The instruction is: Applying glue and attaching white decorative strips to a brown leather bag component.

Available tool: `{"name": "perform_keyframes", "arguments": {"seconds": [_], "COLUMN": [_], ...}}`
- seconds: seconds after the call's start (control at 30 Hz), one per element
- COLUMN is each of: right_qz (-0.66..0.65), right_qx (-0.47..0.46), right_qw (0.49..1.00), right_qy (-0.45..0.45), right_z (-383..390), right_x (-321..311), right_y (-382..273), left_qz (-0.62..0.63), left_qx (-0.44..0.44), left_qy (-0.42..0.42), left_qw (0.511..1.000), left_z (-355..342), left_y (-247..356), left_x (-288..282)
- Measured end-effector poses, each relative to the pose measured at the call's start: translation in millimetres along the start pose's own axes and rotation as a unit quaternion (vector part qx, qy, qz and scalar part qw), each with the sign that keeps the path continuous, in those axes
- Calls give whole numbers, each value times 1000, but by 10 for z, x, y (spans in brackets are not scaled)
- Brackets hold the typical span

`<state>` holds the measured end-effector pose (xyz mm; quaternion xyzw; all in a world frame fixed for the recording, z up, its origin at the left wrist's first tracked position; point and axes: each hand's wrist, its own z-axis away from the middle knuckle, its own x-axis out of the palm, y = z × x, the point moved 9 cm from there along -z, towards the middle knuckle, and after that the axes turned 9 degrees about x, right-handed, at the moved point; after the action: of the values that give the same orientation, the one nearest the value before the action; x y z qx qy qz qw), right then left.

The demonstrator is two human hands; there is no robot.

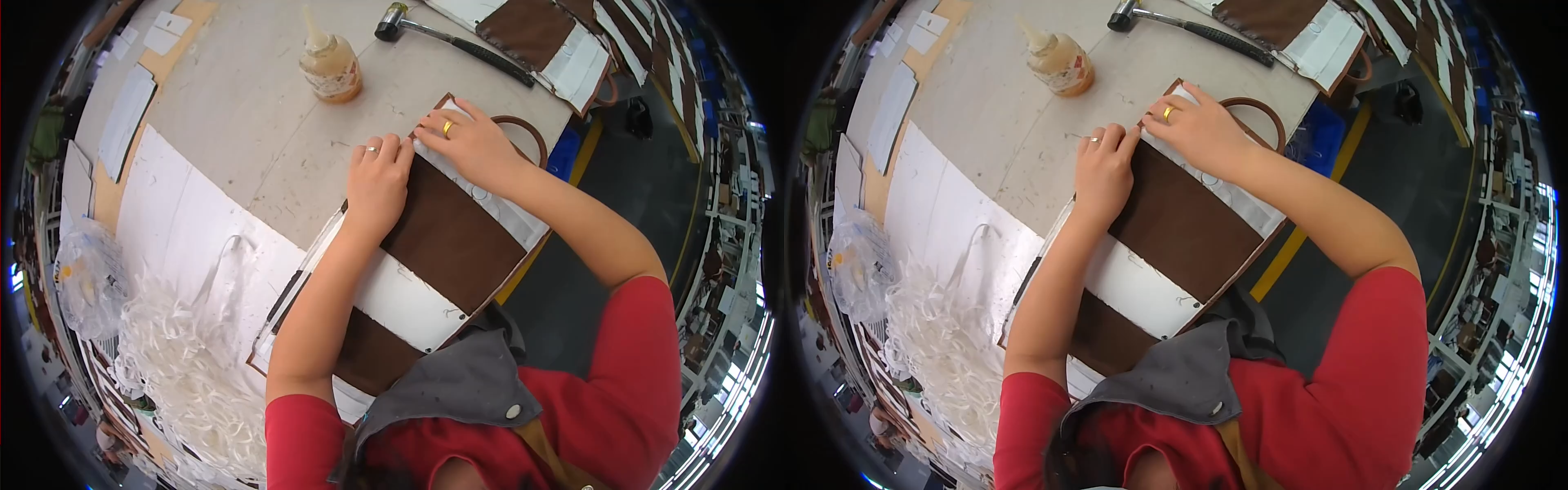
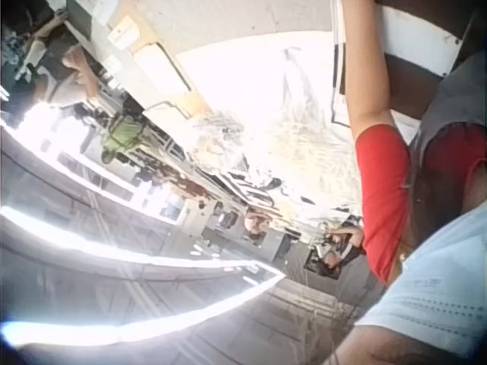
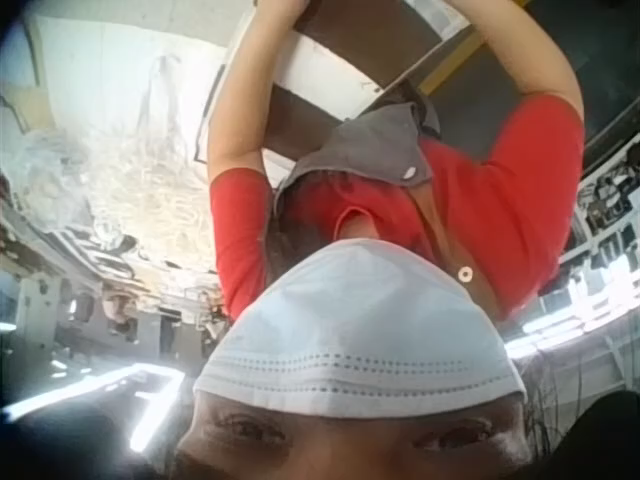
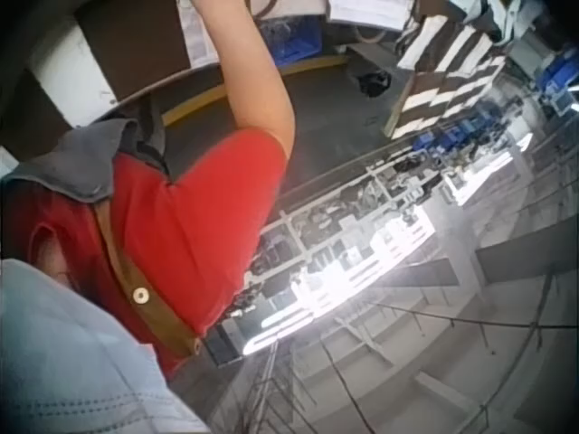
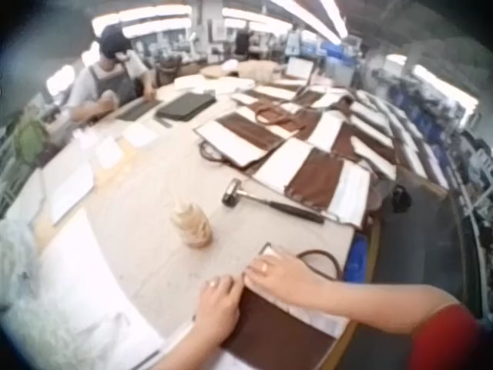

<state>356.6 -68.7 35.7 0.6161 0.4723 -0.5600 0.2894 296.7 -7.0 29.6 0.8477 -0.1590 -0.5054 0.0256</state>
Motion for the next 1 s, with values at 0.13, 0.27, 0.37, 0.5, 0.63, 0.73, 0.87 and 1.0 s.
{"name": "perform_keyframes", "arguments": {"seconds": [0.13,0.27,0.37,0.5,0.63,0.73,0.87,1.0], "right_qz": [-85,-146,-141,-113,-89,85,79,-80], "right_qx": [64,50,58,64,50,-52,-43,40], "right_qw": [994,988,988,990,989,995,996,996], "right_qy": [7,-20,-38,-52,-110,-12,-23,0], "right_z": [-84,22,51,31,-19,28,-26,-128], "right_x": [-94,25,28,49,44,63,45,-115], "right_y": [114,-75,-41,-38,-189,-348,-162,-157], "left_qz": [-2,211,261,237,105,44,22,14], "left_qx": [-7,-197,-231,-190,-71,-31,-10,-16], "left_qy": [-15,51,56,40,25,-5,-32,-12], "left_qw": [1000,956,936,952,992,999,999,1000], "left_z": [25,212,286,262,231,198,188,212], "left_y": [-30,-353,-398,-311,-158,-76,-28,-49], "left_x": [12,26,1,-57,-116,-86,-50,-64]}}
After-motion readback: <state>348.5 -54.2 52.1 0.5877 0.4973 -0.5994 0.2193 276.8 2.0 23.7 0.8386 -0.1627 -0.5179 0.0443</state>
